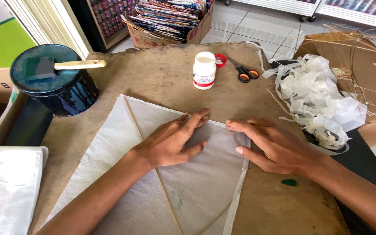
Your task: The person is assembling a kite by applying glue to the edges of the paper and folding them over the bamboo frame.
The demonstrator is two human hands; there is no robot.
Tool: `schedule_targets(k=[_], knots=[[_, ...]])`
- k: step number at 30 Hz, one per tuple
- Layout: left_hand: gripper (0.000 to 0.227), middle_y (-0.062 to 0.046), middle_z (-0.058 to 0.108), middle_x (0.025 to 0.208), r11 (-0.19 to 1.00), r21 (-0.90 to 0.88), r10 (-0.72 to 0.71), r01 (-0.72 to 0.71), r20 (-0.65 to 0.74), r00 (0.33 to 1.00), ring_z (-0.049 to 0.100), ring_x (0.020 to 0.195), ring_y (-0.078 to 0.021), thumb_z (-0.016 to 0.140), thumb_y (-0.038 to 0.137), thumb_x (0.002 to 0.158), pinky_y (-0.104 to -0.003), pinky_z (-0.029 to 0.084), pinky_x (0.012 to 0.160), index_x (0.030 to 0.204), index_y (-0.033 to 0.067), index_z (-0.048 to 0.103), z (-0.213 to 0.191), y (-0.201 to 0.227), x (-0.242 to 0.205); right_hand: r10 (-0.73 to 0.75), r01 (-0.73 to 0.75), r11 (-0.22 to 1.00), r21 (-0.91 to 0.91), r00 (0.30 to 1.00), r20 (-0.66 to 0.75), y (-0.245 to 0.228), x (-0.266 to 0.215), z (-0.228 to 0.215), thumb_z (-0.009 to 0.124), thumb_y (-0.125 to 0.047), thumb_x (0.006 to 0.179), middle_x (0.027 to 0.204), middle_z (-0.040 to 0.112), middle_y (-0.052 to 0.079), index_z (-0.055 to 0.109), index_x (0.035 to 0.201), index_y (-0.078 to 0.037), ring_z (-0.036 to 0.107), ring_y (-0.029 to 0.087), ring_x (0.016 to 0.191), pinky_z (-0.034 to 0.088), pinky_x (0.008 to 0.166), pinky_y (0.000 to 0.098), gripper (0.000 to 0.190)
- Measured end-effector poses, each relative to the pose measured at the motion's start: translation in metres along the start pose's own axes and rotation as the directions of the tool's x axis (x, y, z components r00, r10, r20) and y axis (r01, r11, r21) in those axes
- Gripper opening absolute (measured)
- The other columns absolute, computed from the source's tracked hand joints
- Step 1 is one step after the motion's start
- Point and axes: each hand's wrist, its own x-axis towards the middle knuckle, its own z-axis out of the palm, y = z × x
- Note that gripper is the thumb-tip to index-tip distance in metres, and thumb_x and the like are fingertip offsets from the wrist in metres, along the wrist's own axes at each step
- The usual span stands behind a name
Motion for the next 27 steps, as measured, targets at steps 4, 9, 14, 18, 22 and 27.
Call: schedule_targets(k=[4, 9, 14, 18, 22, 27], knots=[[0.070, -0.022, 0.066, 0.134, 0.998, 0.068, -0.013, 0.014, -0.006, 1.000, 0.061, 0.125, -0.0421, 0.061, 0.027, 0.093, -0.060, 0.030, 0.119, 0.153, 0.0075, 0.030, 0.000, -0.009, -0.001, -0.001, 0.001, 1.000, -0.014, 1.000, 0.013, -0.001, 0.000, 0.000, 0.058, -0.022, 0.095, 0.122, 0.072, 0.011, 0.046, 0.150, -0.012, 0.068, 0.028, 0.107, 0.048, 0.092, 0.0445, 0.057], [0.067, -0.024, 0.065, 0.134, 0.993, 0.079, -0.082, 0.083, -0.014, 0.997, 0.062, 0.124, -0.0422, 0.059, 0.027, 0.095, -0.060, 0.033, 0.118, 0.150, 0.0058, 0.028, -0.013, -0.006, -0.005, -0.013, 0.014, 0.998, -0.064, 1.000, 0.015, -0.003, 0.001, -0.001, 0.058, -0.023, 0.096, 0.121, 0.072, 0.011, 0.047, 0.148, -0.011, 0.067, 0.028, 0.105, 0.049, 0.089, 0.0439, 0.055], [0.066, -0.026, 0.064, 0.134, 0.997, 0.049, -0.053, 0.056, -0.049, 0.997, 0.061, 0.125, -0.0449, 0.062, 0.024, 0.092, -0.063, 0.031, 0.117, 0.148, 0.0055, 0.031, -0.019, -0.006, -0.008, -0.034, 0.033, 0.998, -0.059, 0.999, -0.013, -0.007, 0.002, -0.001, 0.059, -0.022, 0.095, 0.116, 0.072, 0.012, 0.049, 0.146, -0.009, 0.068, 0.029, 0.103, 0.050, 0.089, 0.0443, 0.053], [0.058, -0.017, 0.070, 0.121, 0.945, 0.262, -0.118, 0.197, -0.288, 0.950, 0.067, 0.117, -0.0365, 0.066, 0.032, 0.088, -0.055, 0.039, 0.113, 0.141, 0.0132, 0.050, -0.005, -0.028, -0.015, -0.046, 0.043, 0.992, -0.122, 0.999, -0.022, -0.004, 0.001, -0.001, 0.059, -0.022, 0.096, 0.106, 0.074, 0.009, 0.053, 0.144, -0.011, 0.069, 0.025, 0.095, 0.052, 0.086, 0.0426, 0.050], [0.022, -0.005, 0.063, 0.097, 0.840, 0.440, -0.083, 0.318, -0.476, 0.876, 0.063, 0.100, -0.0273, 0.073, 0.034, 0.081, -0.043, 0.050, 0.089, 0.094, 0.0166, 0.073, 0.006, -0.042, -0.028, -0.065, 0.055, 0.986, -0.155, 0.996, -0.056, 0.003, -0.002, 0.000, 0.058, -0.024, 0.096, 0.101, 0.073, 0.007, 0.055, 0.142, -0.013, 0.068, 0.024, 0.092, 0.053, 0.085, 0.0410, 0.047], [0.022, -0.002, 0.056, 0.082, 0.752, 0.441, -0.267, 0.489, -0.475, 0.839, 0.066, 0.085, -0.0253, 0.068, 0.036, 0.086, -0.039, 0.054, 0.074, 0.081, 0.0155, 0.065, 0.007, -0.035, -0.031, -0.087, 0.067, 0.980, -0.190, 0.991, -0.104, 0.002, -0.002, 0.000, 0.059, -0.026, 0.096, 0.083, 0.069, 0.007, 0.062, 0.134, -0.014, 0.069, 0.024, 0.083, 0.053, 0.079, 0.0400, 0.041]])
